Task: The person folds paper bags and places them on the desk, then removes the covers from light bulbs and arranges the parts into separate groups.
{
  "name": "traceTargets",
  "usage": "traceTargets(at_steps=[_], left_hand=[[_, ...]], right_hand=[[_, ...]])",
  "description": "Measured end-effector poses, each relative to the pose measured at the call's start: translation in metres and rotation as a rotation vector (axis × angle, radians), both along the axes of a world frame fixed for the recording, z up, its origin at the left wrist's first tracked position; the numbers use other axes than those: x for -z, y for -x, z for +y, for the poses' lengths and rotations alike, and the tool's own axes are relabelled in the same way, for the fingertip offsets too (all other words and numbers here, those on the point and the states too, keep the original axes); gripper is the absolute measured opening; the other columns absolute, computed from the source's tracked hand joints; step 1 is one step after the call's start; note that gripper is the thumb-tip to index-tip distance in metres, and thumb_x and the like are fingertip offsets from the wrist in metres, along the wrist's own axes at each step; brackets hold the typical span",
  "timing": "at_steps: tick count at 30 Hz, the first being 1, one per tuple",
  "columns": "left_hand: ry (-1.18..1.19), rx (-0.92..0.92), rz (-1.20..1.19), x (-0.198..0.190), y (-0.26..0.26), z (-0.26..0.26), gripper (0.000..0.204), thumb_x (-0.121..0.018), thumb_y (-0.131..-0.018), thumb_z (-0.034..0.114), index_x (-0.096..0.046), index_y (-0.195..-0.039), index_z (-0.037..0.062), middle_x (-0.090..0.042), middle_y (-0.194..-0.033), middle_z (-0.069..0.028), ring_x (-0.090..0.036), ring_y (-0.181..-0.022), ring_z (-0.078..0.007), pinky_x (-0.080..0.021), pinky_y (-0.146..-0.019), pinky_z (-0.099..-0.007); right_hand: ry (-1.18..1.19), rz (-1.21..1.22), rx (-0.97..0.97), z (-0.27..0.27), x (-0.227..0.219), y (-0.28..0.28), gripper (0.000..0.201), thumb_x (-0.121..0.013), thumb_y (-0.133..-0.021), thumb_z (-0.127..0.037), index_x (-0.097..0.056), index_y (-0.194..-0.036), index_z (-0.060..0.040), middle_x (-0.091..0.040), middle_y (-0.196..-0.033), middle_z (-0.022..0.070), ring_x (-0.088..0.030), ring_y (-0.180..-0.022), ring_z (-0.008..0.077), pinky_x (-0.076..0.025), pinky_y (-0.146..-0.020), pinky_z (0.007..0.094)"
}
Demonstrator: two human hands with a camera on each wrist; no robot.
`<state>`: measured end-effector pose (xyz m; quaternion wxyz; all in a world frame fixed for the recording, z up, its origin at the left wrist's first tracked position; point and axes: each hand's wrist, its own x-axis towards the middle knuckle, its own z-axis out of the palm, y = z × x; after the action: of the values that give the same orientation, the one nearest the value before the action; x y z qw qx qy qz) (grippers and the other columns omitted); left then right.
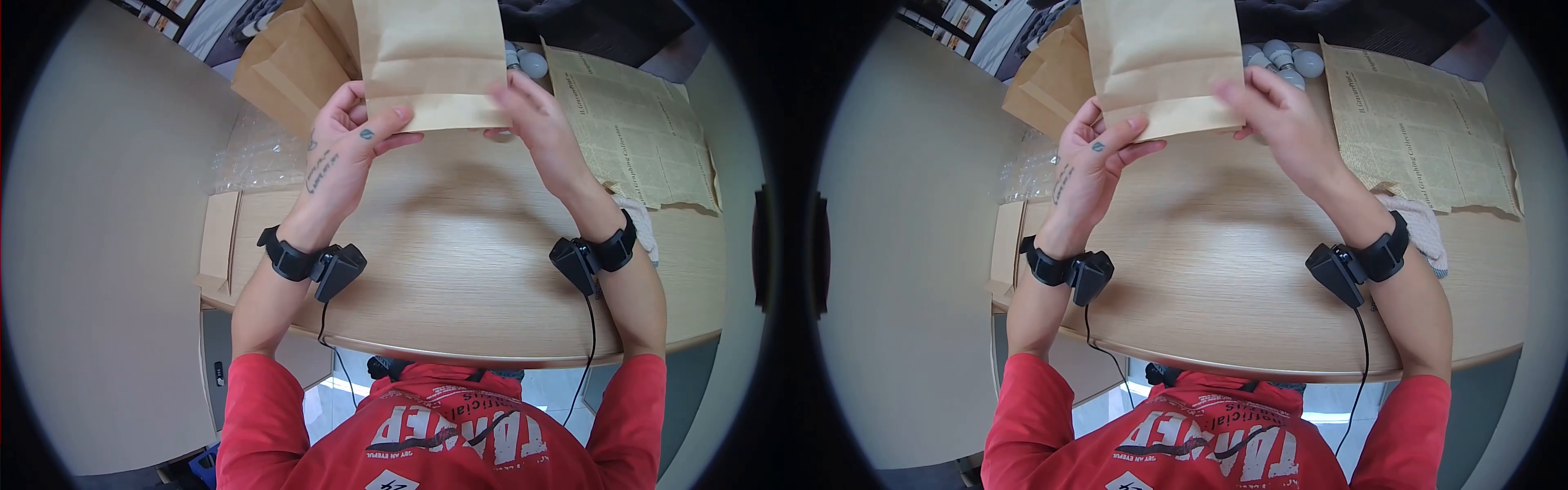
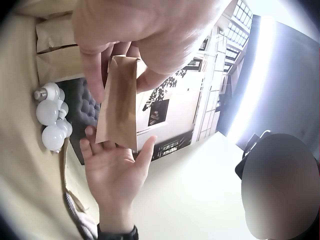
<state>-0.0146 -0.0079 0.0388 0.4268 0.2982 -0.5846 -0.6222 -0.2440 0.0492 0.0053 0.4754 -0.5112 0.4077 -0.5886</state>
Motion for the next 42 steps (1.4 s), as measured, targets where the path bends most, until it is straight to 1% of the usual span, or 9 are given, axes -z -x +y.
traceTargets(at_steps=[7, 15, 21, 28, 30, 32, 35, 38, 42], left_hand=[[-0.045, -0.062, 0.041, 0.005, 0.002, 0.003, 0.051, -0.073, -0.090, 0.004, -0.040, -0.129, -0.0003, -0.070, -0.108, -0.0157, -0.070, -0.100, -0.0215, -0.063, -0.086, -0.0392], [-0.137, -0.019, 0.027, 0.003, 0.004, 0.002, 0.037, -0.072, -0.095, 0.023, -0.056, -0.123, 0.0044, -0.072, -0.106, -0.0059, -0.070, -0.095, -0.0109, -0.058, -0.081, -0.0274], [-0.073, -0.010, -0.026, 0.015, 0.010, 0.008, 0.030, -0.071, -0.096, 0.024, -0.064, -0.117, 0.0036, -0.073, -0.101, -0.0034, -0.069, -0.089, -0.0076, -0.055, -0.077, -0.0236], [0.083, -0.062, -0.002, 0.017, 0.014, 0.008, 0.026, -0.070, -0.097, 0.024, -0.068, -0.109, 0.0004, -0.073, -0.090, -0.0002, -0.065, -0.076, -0.0045, -0.049, -0.066, -0.0214], [0.242, -0.106, -0.254, 0.011, 0.007, 0.001, 0.023, -0.069, -0.097, 0.023, -0.070, -0.102, 0.0010, -0.071, -0.080, 0.0000, -0.063, -0.071, -0.0038, -0.048, -0.062, -0.0236], [0.404, -0.109, -0.488, 0.003, -0.003, -0.002, 0.020, -0.069, -0.097, 0.021, -0.071, -0.097, 0.0019, -0.068, -0.071, -0.0016, -0.062, -0.066, -0.0054, -0.046, -0.058, -0.0266], [0.632, -0.060, -0.777, -0.015, -0.013, -0.001, 0.015, -0.070, -0.095, 0.017, -0.071, -0.095, 0.0028, -0.065, -0.064, -0.0055, -0.061, -0.060, -0.0098, -0.045, -0.055, -0.0296], [0.849, 0.032, -0.941, -0.028, -0.014, 0.002, 0.014, -0.071, -0.093, 0.014, -0.071, -0.100, 0.0028, -0.064, -0.068, -0.0075, -0.060, -0.059, -0.0126, -0.045, -0.056, -0.0291], [1.115, 0.134, -0.982, -0.025, -0.004, 0.009, 0.014, -0.072, -0.092, 0.014, -0.070, -0.102, 0.0043, -0.066, -0.071, -0.0104, -0.063, -0.061, -0.0157, -0.048, -0.058, -0.0317]], right_hand=[[0.082, 0.011, 0.059, -0.002, 0.001, -0.005, 0.048, -0.076, -0.090, -0.013, -0.052, -0.130, -0.0005, -0.071, -0.104, 0.0069, -0.066, -0.094, 0.0101, -0.050, -0.085, 0.0253], [0.122, 0.021, 0.024, 0.001, 0.001, -0.009, 0.079, -0.077, -0.089, -0.011, -0.029, -0.151, 0.0022, -0.072, -0.101, 0.0097, -0.067, -0.094, 0.0126, -0.052, -0.086, 0.0262], [-0.090, -0.099, -0.025, 0.004, -0.001, -0.010, 0.049, -0.078, -0.089, -0.019, -0.060, -0.128, 0.0045, -0.072, -0.109, 0.0099, -0.067, -0.096, 0.0125, -0.052, -0.086, 0.0259], [-0.064, -0.020, 0.012, 0.006, -0.001, -0.010, 0.036, -0.079, -0.089, -0.020, -0.068, -0.115, 0.0028, -0.071, -0.111, 0.0095, -0.066, -0.099, 0.0117, -0.052, -0.086, 0.0263], [0.006, 0.012, 0.143, 0.005, -0.005, -0.012, 0.030, -0.078, -0.089, -0.018, -0.068, -0.109, 0.0028, -0.071, -0.108, 0.0081, -0.064, -0.101, 0.0122, -0.051, -0.087, 0.0269], [0.195, 0.270, 0.539, -0.003, -0.010, 0.000, 0.027, -0.079, -0.086, -0.017, -0.068, -0.104, -0.0004, -0.070, -0.102, 0.0053, -0.065, -0.101, 0.0149, -0.050, -0.093, 0.0312], [0.646, 0.768, 0.936, 0.003, -0.031, 0.015, 0.072, -0.086, -0.073, -0.014, -0.048, -0.132, -0.0017, -0.050, -0.130, 0.0124, -0.048, -0.124, 0.0255, -0.038, -0.108, 0.0376], [0.891, 1.198, 0.985, 0.018, -0.056, 0.017, 0.091, -0.091, -0.061, -0.016, -0.047, -0.139, -0.0015, -0.043, -0.143, 0.0170, -0.041, -0.133, 0.0349, -0.034, -0.112, 0.0439], [0.854, 1.389, 0.673, 0.041, -0.064, -0.022, 0.041, -0.084, -0.076, -0.020, -0.067, -0.110, -0.0088, -0.066, -0.118, 0.0065, -0.062, -0.113, 0.0233, -0.040, -0.109, 0.0416]])
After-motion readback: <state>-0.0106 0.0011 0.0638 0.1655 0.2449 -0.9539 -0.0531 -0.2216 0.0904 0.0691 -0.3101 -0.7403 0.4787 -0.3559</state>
